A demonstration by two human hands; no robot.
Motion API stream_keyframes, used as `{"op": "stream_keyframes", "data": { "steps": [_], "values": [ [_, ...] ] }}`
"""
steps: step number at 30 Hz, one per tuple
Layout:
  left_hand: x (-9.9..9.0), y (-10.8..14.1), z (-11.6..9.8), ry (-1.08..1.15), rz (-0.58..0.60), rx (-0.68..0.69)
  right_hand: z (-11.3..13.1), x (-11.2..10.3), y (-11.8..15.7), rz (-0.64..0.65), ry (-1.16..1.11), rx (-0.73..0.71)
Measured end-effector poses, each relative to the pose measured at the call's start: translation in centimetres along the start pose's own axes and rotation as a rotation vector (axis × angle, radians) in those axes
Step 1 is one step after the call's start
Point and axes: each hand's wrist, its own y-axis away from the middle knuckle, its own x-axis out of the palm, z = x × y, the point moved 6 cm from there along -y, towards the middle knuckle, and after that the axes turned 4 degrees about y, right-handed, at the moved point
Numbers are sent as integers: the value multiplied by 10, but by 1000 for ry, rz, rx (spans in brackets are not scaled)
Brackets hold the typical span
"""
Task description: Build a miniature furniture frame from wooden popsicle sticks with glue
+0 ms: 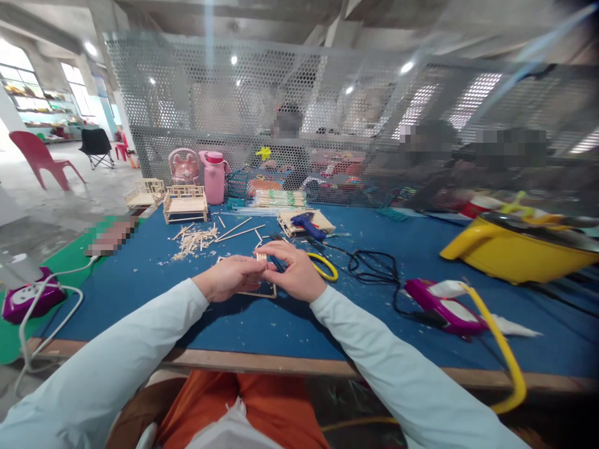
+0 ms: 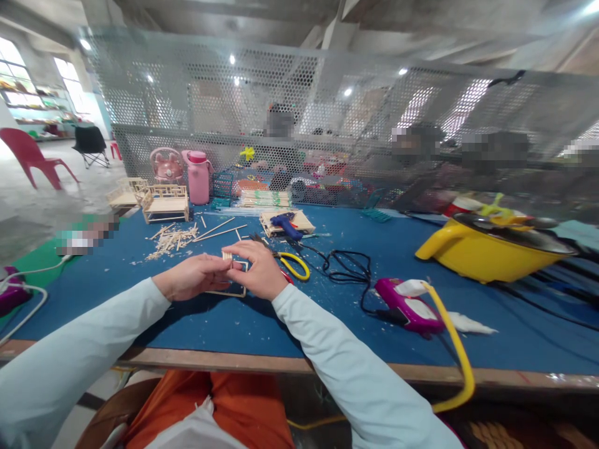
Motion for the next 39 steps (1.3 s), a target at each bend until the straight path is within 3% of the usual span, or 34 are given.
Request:
{"op": "stream_keyframes", "data": {
  "steps": [5,8,10,13,15,21,26,31,39],
  "values": [
    [2,5,-7,5,41,17,1,-7,0,-54,2,-7],
    [-8,2,-22,84,-29,23,2,-14,-7,-87,24,-24],
    [-19,-4,-39,104,-144,113,3,-16,-16,-81,61,-70],
    [-28,-12,-66,7,-287,371,3,-18,-33,-112,106,-110],
    [-28,-15,-73,-20,-333,473,0,-19,-41,-162,97,-88],
    [-27,-15,-61,95,-195,363,-13,-2,-35,-142,0,-24],
    [-25,-6,-55,-9,-116,377,-13,5,-26,-120,20,-15],
    [-20,-5,-50,-63,-120,471,-12,4,-25,-118,-3,-50],
    [-20,-3,-47,-182,-105,418,-13,8,-23,-24,-48,-107]
  ]
}}
